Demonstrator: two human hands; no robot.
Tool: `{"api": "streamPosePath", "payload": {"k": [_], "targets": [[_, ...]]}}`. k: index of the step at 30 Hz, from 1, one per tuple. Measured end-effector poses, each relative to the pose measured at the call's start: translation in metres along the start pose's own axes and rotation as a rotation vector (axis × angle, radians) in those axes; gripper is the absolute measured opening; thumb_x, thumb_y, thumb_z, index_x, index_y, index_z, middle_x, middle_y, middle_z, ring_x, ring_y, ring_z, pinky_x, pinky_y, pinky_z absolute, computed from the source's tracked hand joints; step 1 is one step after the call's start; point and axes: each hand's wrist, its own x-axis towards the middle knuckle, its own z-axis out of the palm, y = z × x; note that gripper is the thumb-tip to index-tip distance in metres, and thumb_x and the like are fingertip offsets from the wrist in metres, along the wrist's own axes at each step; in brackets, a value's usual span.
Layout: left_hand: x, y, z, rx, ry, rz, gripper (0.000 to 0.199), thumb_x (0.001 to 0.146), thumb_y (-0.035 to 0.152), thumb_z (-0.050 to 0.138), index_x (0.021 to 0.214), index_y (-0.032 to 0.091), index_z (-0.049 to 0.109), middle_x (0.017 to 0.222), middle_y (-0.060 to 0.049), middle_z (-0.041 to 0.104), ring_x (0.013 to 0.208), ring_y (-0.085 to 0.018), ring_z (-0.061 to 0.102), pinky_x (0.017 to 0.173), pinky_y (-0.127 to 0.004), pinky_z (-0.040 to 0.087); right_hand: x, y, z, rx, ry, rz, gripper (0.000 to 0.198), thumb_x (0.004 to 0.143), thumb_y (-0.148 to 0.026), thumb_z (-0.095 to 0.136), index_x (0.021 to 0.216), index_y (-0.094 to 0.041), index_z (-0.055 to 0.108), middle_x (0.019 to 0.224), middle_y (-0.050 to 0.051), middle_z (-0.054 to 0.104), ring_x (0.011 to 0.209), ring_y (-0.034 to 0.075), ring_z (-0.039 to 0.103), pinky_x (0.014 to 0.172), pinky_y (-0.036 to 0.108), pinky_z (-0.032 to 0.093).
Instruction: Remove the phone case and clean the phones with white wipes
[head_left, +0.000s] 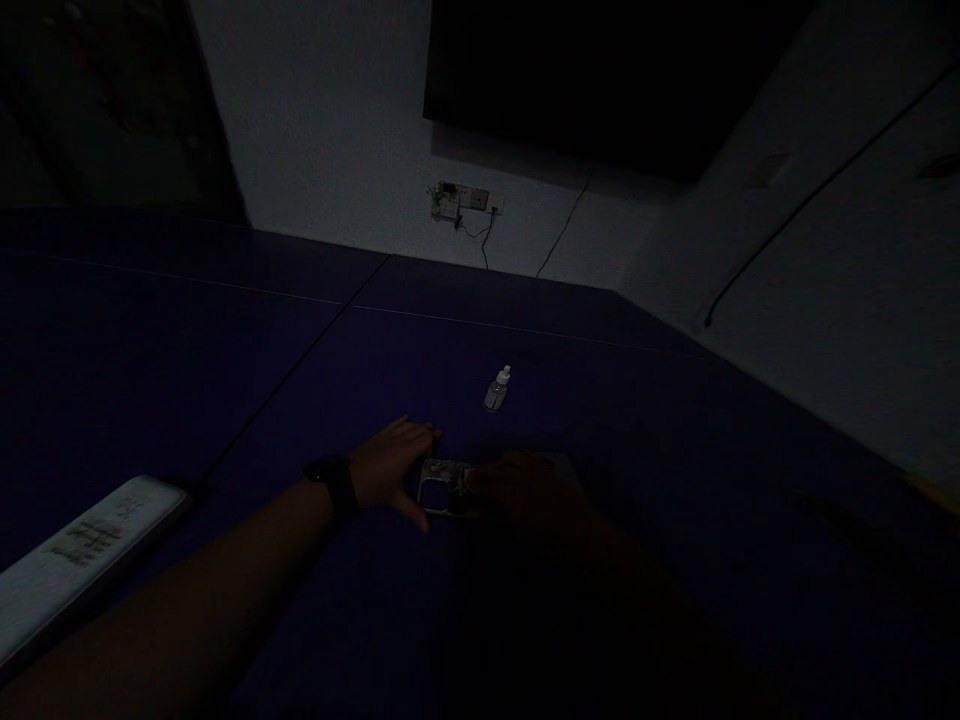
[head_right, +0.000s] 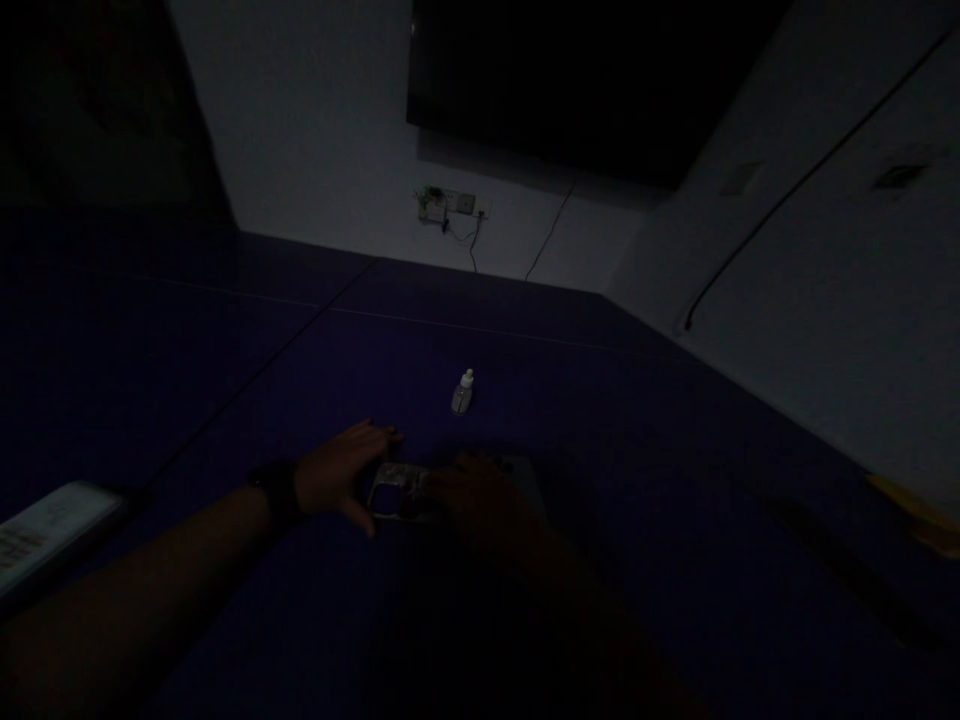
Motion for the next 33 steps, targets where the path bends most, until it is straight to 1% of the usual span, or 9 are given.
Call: {"api": "streamPosePath", "payload": {"k": [4,8,10,15,19,24,26,29,33], "targets": [[0.000,0.000,-0.001,0.017,-0.010,-0.009,0.090,0.046,0.083,0.079,0.108,0.022,0.054,0.140,-0.019,0.056,0.137,-0.042,0.046,0.116,-0.066,0.022,0.001,0.004,0.002,-0.046,0.036,0.071,0.040,0.094,-0.013,0.052,0.131,-0.024,0.063,0.134,0.008,0.064,0.110,0.025,0.057,0.096,0.044,0.041],[0.000,0.001,-0.002,0.006,0.001,0.017,0.085,0.049,0.082,0.078,0.105,0.023,0.054,0.140,-0.017,0.057,0.135,-0.040,0.048,0.117,-0.064,0.021,-0.003,0.011,0.002,-0.036,-0.025,0.016,0.036,0.090,-0.016,0.059,0.124,-0.027,0.068,0.130,0.006,0.067,0.109,0.025,0.058,0.096,0.044,0.040],[0.000,0.002,-0.002,0.003,0.010,0.015,0.085,0.049,0.082,0.078,0.105,0.023,0.054,0.139,-0.018,0.058,0.134,-0.040,0.049,0.117,-0.064,0.022,-0.003,0.011,0.000,-0.021,-0.019,0.011,0.038,0.092,-0.016,0.058,0.127,-0.027,0.065,0.132,0.006,0.065,0.111,0.025,0.057,0.097,0.044,0.040],[0.000,0.002,-0.002,-0.002,0.012,0.005,0.083,0.049,0.083,0.078,0.101,0.023,0.054,0.136,-0.017,0.059,0.131,-0.040,0.051,0.117,-0.064,0.022,-0.008,0.010,-0.010,-0.041,0.004,0.123,0.039,0.093,-0.015,0.056,0.130,-0.025,0.064,0.130,0.008,0.066,0.111,0.026,0.057,0.097,0.046,0.039],[-0.001,0.002,-0.003,0.001,0.004,0.001,0.083,0.047,0.083,0.078,0.099,0.023,0.055,0.138,-0.018,0.058,0.132,-0.039,0.050,0.117,-0.063,0.021,-0.012,0.008,-0.016,-0.034,-0.027,0.073,0.034,0.092,-0.014,0.057,0.121,-0.026,0.068,0.123,0.006,0.069,0.106,0.025,0.058,0.093,0.043,0.041],[-0.001,0.002,-0.004,0.009,-0.012,-0.015,0.084,0.047,0.083,0.078,0.100,0.022,0.055,0.139,-0.019,0.058,0.134,-0.040,0.049,0.117,-0.064,0.022,-0.010,0.005,-0.018,-0.046,-0.006,0.090,0.040,0.092,-0.012,0.056,0.130,-0.024,0.063,0.133,0.008,0.065,0.112,0.026,0.056,0.095,0.044,0.042],[0.000,0.001,-0.004,0.015,-0.013,-0.009,0.084,0.048,0.084,0.077,0.101,0.022,0.055,0.140,-0.019,0.057,0.134,-0.041,0.048,0.117,-0.065,0.022,-0.012,0.008,-0.020,-0.047,-0.019,0.123,0.037,0.091,-0.012,0.056,0.124,-0.025,0.067,0.128,0.007,0.068,0.109,0.026,0.058,0.095,0.046,0.042],[-0.001,0.000,-0.003,0.017,-0.013,-0.006,0.085,0.048,0.084,0.076,0.102,0.022,0.055,0.140,-0.018,0.057,0.133,-0.040,0.049,0.117,-0.065,0.021,-0.015,0.013,-0.020,-0.034,-0.055,0.085,0.031,0.089,-0.010,0.056,0.111,-0.025,0.072,0.119,0.005,0.071,0.102,0.024,0.059,0.093,0.045,0.042],[-0.002,0.000,-0.002,0.018,-0.019,-0.015,0.084,0.049,0.083,0.077,0.103,0.023,0.056,0.139,-0.018,0.057,0.134,-0.041,0.048,0.116,-0.065,0.022,-0.016,0.014,-0.014,-0.021,-0.034,0.076,0.043,0.092,-0.013,0.054,0.132,-0.025,0.062,0.133,0.006,0.065,0.111,0.026,0.056,0.095,0.044,0.041]]}}
